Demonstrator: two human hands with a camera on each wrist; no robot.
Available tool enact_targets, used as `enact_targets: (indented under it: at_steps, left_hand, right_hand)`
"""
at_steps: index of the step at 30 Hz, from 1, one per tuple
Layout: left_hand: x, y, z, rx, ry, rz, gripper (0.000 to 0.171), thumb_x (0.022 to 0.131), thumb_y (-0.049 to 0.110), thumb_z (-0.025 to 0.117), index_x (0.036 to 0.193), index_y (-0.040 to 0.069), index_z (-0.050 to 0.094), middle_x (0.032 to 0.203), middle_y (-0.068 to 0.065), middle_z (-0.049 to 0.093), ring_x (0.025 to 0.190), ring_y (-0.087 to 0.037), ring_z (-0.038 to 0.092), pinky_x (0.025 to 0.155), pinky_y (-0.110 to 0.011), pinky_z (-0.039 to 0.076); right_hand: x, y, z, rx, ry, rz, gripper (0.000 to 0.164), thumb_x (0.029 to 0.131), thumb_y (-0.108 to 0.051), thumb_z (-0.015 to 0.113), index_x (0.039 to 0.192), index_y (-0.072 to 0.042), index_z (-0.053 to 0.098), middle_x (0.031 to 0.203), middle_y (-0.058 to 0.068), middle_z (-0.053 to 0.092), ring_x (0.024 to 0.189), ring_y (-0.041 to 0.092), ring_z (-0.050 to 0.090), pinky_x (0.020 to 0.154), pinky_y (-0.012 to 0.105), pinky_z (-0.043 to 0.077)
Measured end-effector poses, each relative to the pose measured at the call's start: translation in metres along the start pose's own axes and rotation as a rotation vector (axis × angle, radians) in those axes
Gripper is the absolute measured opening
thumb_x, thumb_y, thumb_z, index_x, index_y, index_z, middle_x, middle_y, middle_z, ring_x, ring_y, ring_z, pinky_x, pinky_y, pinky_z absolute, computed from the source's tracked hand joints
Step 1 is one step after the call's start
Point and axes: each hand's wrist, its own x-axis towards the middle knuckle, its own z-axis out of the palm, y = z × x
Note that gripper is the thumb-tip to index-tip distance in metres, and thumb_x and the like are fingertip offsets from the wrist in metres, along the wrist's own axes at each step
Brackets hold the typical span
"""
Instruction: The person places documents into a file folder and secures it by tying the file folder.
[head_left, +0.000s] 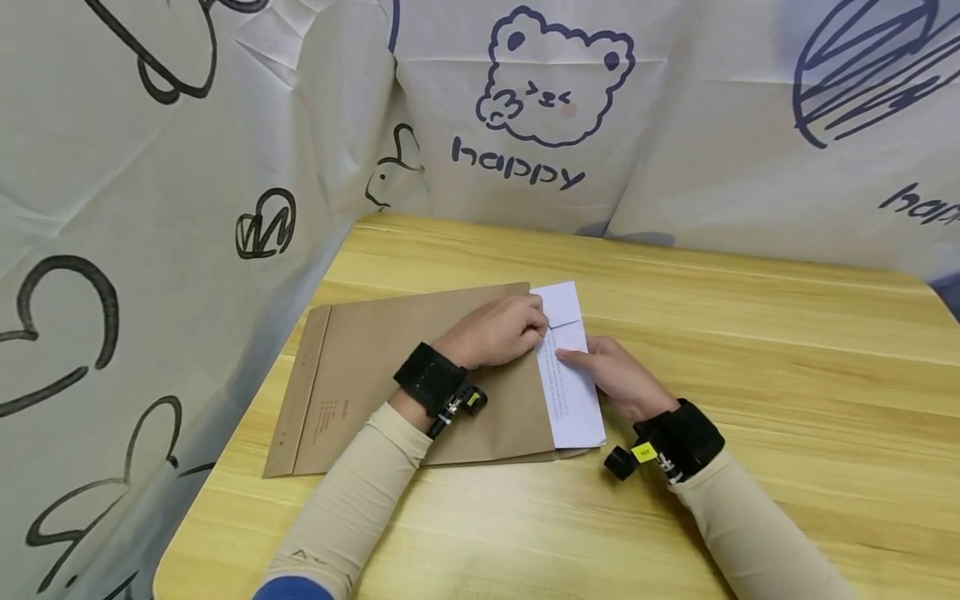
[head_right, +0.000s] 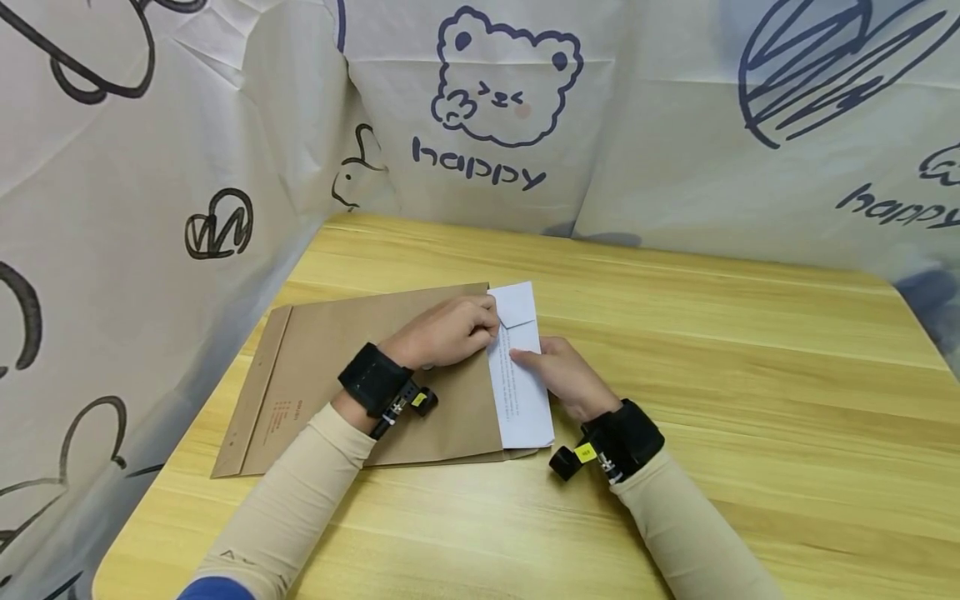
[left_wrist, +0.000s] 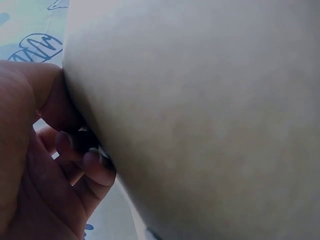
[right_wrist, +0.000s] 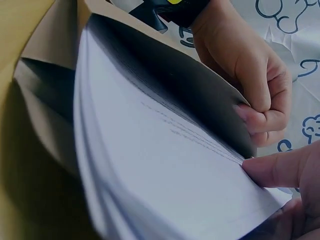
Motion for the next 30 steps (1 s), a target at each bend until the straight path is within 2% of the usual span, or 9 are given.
enact_targets:
  at_steps: [15, 30]
  left_hand:
    - [-0.001, -0.001, 0.0, 0.005, 0.023, 0.02, 0.032, 0.094, 0.004, 0.055, 0.066, 0.018, 0.05, 0.08, 0.002, 0.045, 0.071, -0.011, 0.043, 0.065, -0.021, 0.033]
    - [0.0, 0.001, -0.001, -0.009, 0.024, 0.021, 0.032, 0.093, 0.003, 0.055, 0.065, 0.018, 0.05, 0.08, 0.002, 0.045, 0.071, -0.011, 0.044, 0.064, -0.02, 0.033]
  right_hand:
    - [0.005, -0.004, 0.013, 0.013, -0.003, -0.019, 0.038, 0.107, -0.018, 0.048, 0.13, 0.012, 0.053, 0.098, 0.001, 0.073, 0.086, 0.012, 0.072, 0.076, 0.029, 0.058]
    - [0.009, -0.007, 0.022, 0.0, -0.033, -0.029, 0.039, 0.107, -0.018, 0.046, 0.133, 0.01, 0.052, 0.105, 0.003, 0.071, 0.09, 0.011, 0.07, 0.079, 0.029, 0.057]
